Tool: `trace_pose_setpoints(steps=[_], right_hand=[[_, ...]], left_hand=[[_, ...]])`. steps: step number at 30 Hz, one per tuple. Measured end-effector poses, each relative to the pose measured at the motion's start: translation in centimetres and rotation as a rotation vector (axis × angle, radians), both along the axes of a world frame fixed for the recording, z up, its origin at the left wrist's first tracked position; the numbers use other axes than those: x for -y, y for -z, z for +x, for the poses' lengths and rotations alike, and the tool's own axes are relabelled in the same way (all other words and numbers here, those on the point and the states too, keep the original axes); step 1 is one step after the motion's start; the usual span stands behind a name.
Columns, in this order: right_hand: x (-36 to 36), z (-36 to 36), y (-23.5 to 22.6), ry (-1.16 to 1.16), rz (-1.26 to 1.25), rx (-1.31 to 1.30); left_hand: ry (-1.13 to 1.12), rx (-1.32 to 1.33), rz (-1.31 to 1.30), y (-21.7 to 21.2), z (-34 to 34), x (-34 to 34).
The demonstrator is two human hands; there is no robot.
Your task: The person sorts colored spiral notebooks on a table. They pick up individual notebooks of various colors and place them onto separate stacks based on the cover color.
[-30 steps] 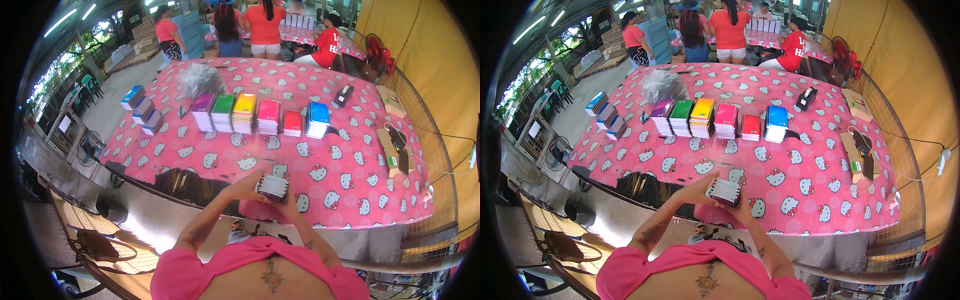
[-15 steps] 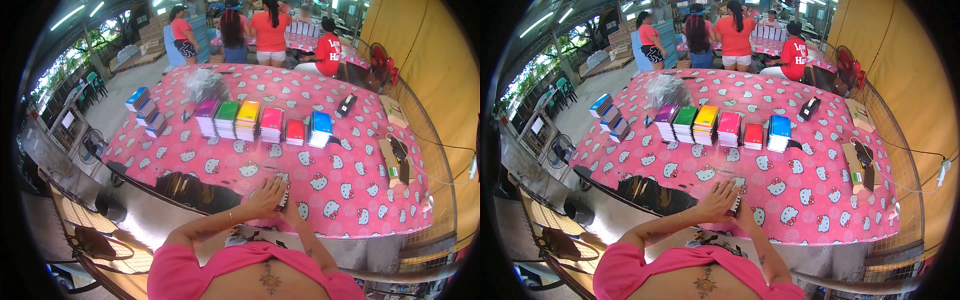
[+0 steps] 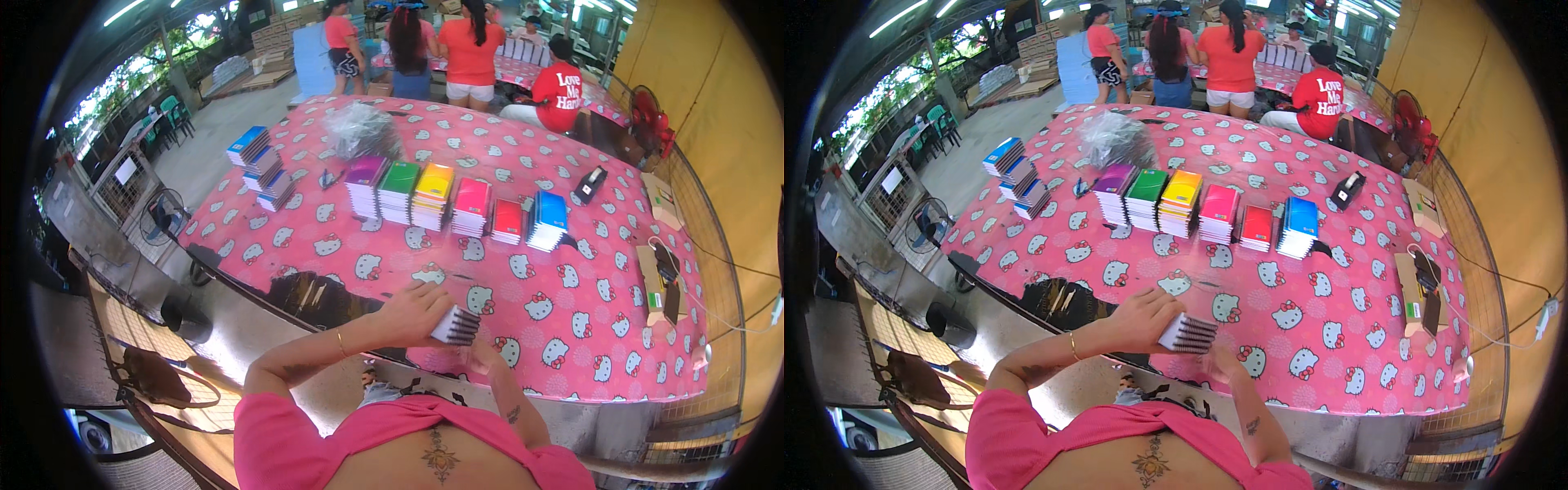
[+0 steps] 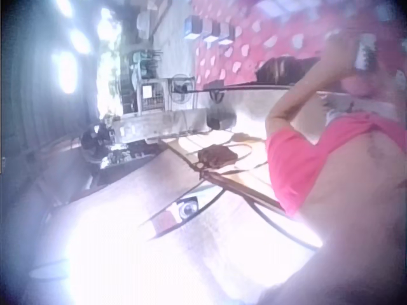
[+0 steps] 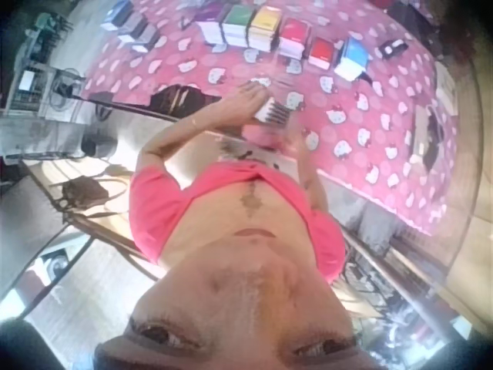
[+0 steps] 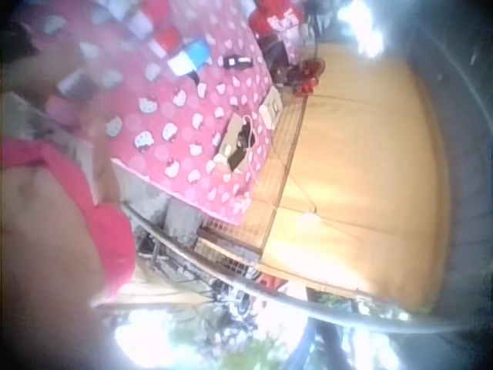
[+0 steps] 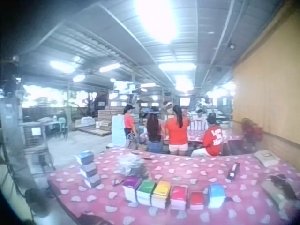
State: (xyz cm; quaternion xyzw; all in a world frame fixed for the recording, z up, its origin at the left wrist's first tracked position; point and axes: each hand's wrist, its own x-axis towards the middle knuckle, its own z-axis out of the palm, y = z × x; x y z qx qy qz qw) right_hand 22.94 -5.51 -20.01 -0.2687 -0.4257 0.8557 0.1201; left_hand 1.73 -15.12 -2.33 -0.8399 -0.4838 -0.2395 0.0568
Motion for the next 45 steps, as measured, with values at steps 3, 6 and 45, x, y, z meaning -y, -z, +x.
trace_pose_setpoints(steps=[3,6,45], right_hand=[[1.2,-3.5,-2.6,-0.640,-0.685,-0.435],[1.9,-7.1,-2.4,-0.202,-0.768,-0.294],[5.2,-33.0,-1.6,0.529,0.122,0.211]], left_hand=[[0.125,-0.068,0.058,-1.3,-2.8,2.1],[0.229,-0.188,0.129,-0.7,-6.8,4.4],[-0.581,1.831,0.000,24.3,-64.4,19.4]])
